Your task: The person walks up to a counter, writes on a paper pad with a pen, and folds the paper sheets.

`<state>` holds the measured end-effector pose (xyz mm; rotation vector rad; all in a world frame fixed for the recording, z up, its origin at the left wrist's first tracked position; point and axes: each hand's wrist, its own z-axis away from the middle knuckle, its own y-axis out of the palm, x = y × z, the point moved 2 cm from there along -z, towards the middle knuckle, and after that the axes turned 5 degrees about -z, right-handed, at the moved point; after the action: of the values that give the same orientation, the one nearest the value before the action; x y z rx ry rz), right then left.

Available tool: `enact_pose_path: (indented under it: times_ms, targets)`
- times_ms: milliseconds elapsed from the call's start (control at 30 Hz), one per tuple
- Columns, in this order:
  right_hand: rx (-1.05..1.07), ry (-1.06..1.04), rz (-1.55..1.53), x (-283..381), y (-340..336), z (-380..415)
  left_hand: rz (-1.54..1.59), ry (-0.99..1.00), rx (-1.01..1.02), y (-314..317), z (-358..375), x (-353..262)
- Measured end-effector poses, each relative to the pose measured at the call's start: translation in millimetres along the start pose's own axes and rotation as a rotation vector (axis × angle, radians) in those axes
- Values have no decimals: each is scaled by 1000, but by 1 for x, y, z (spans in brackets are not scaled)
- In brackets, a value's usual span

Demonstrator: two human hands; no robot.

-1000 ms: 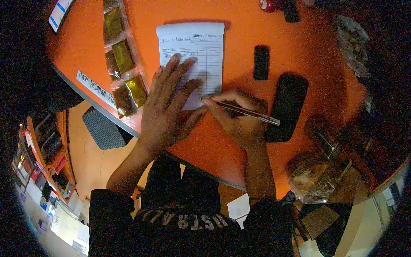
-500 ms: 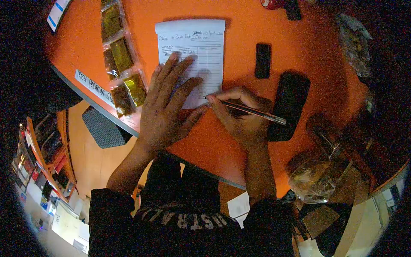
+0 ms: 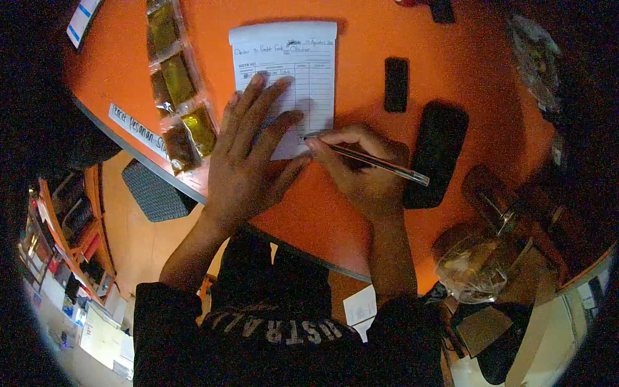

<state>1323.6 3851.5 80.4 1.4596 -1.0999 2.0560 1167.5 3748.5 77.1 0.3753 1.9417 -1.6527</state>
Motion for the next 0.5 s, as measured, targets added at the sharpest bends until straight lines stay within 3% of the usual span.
enact_pose_path:
  times_ms: [500]
  targets:
    - [-13, -2, -47, 0, 1, -1, -10, -2, -2, -1, -1, -1]
